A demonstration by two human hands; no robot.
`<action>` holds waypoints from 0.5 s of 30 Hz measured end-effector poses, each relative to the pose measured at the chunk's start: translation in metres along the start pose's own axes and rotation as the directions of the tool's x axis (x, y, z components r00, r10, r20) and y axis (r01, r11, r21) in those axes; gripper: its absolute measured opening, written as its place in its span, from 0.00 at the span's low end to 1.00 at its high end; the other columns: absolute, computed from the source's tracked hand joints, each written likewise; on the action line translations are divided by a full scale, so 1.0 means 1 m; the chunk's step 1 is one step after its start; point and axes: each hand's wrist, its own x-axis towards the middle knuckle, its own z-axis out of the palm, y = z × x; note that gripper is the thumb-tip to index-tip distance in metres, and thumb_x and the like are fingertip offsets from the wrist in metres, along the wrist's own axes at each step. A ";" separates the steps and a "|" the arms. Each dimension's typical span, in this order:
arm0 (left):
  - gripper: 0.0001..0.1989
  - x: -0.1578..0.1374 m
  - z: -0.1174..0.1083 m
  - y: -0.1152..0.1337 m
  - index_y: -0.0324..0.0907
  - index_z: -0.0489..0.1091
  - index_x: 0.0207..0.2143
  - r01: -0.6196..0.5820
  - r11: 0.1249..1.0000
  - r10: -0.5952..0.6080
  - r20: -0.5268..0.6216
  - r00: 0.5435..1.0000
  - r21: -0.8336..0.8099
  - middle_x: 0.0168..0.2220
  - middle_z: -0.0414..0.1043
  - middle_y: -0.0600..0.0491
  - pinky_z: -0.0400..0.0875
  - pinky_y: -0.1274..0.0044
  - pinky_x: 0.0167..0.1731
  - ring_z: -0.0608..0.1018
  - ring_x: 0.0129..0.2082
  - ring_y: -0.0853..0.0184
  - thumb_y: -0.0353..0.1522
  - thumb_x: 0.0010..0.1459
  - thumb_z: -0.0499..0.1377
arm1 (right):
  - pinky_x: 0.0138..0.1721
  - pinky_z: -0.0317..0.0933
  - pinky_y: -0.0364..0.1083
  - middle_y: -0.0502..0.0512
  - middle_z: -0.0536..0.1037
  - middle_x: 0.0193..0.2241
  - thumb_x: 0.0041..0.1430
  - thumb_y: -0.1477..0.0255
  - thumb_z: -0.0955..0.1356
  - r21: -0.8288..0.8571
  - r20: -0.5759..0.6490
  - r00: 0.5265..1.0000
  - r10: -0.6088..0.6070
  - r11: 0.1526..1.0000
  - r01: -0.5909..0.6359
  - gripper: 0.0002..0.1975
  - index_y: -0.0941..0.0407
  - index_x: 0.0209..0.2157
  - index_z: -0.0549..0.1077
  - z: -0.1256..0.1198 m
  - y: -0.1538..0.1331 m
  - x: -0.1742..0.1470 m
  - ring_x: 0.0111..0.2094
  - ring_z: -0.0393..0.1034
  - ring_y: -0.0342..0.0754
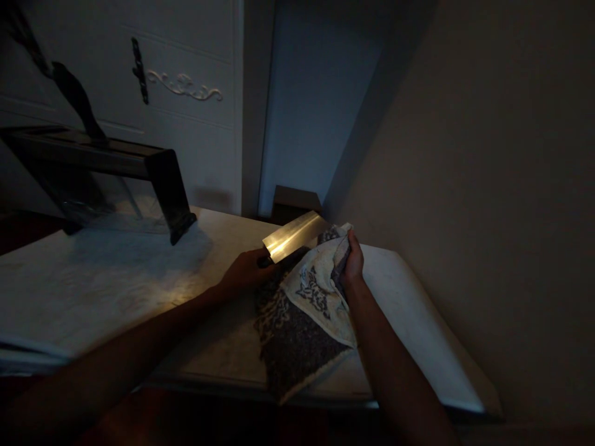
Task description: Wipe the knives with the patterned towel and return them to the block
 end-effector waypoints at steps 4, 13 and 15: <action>0.19 0.001 0.002 -0.003 0.40 0.75 0.42 -0.013 0.997 0.009 -0.051 0.999 -0.074 0.38 0.78 0.46 0.68 0.73 0.33 0.78 0.35 0.60 0.43 0.56 0.58 | 0.41 0.73 0.52 0.53 0.81 0.25 0.59 0.61 0.65 -0.014 0.015 0.995 0.096 0.995 -0.096 0.13 0.55 0.32 0.76 0.001 0.001 0.000 0.33 0.79 0.53; 0.23 -0.007 0.003 0.003 0.41 0.72 0.47 -0.305 0.950 0.307 -0.010 0.952 0.074 0.38 0.78 0.48 0.69 0.74 0.34 0.78 0.34 0.62 0.48 0.61 0.53 | 0.41 0.72 0.53 0.54 0.80 0.23 0.61 0.64 0.62 -0.106 0.031 0.925 0.379 0.921 -0.374 0.14 0.56 0.33 0.76 0.001 0.006 -0.007 0.34 0.78 0.54; 0.23 -0.009 0.005 0.005 0.43 0.71 0.48 -0.420 0.897 0.421 0.019 0.907 0.135 0.40 0.77 0.49 0.69 0.74 0.36 0.78 0.37 0.62 0.48 0.62 0.52 | 0.41 0.72 0.50 0.52 0.80 0.24 0.61 0.65 0.62 -0.140 0.114 0.917 0.382 0.920 -0.366 0.12 0.54 0.33 0.76 0.002 0.011 -0.008 0.34 0.78 0.52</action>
